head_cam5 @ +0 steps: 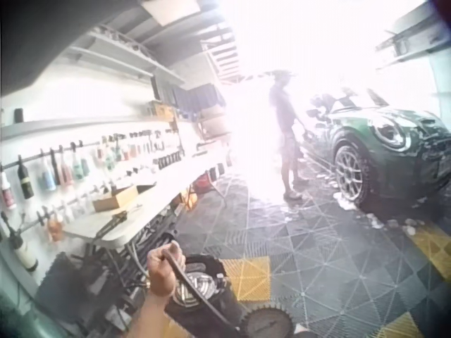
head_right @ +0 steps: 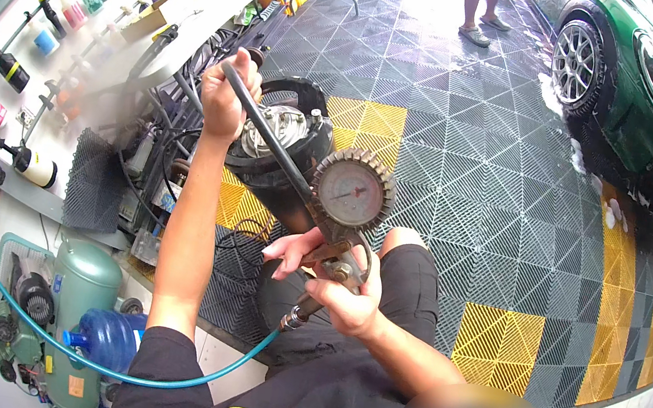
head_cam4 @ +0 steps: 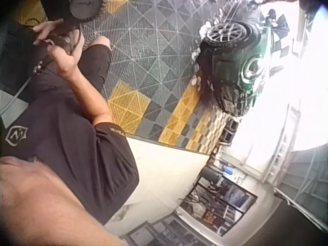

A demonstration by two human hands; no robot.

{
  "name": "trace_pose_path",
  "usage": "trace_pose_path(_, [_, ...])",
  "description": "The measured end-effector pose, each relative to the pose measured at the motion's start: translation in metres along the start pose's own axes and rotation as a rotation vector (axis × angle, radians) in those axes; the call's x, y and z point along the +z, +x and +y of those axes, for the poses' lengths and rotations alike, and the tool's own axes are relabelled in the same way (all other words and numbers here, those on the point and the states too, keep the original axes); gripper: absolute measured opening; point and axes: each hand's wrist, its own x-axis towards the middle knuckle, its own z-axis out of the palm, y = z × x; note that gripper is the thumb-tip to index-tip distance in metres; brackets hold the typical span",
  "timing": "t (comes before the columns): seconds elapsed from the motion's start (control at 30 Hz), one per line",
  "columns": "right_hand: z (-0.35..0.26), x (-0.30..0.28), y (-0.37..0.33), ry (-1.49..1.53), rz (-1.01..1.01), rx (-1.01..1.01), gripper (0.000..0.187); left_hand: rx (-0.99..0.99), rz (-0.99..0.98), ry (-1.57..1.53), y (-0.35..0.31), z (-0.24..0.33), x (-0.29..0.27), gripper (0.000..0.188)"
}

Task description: The person connects a pressure gauge and hose to a sprayer handle, removes the lid from a canister, and then attaches an air line to the canister to pressurize it while monitoring the gauge.

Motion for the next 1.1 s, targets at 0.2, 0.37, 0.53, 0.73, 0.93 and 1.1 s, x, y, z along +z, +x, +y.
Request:
trace_pose_path(0.2, [0.0, 0.0, 0.012, 0.054, 0.089, -0.008, 0.049, 0.002, 0.097, 0.037, 0.007, -0.007, 0.007, 0.045])
trace_pose_path(0.37, [-0.005, -0.01, 0.015, 0.055, 0.152, -0.041, 0.043, -0.051, 0.114, 0.052, 0.002, -0.009, 0.005, 0.042])
trace_pose_path(0.53, [-0.005, -0.014, 0.016, 0.072, 0.152, -0.047, 0.047, -0.081, 0.123, -0.047, 0.001, -0.011, 0.006, 0.038])
trace_pose_path(0.73, [-0.001, -0.016, 0.021, 0.092, 0.209, -0.057, 0.048, -0.164, 0.077, -0.034, 0.007, -0.011, 0.002, 0.041])
trace_pose_path(0.93, [0.014, -0.033, 0.039, 0.384, 0.238, -0.189, 0.044, -0.13, 0.199, 0.024, 0.004, -0.012, 0.008, 0.018])
trace_pose_path(1.1, [0.028, -0.041, 0.045, 0.412, 0.198, -0.156, 0.049, -0.093, 0.241, -0.089, -0.003, -0.012, 0.007, 0.015])
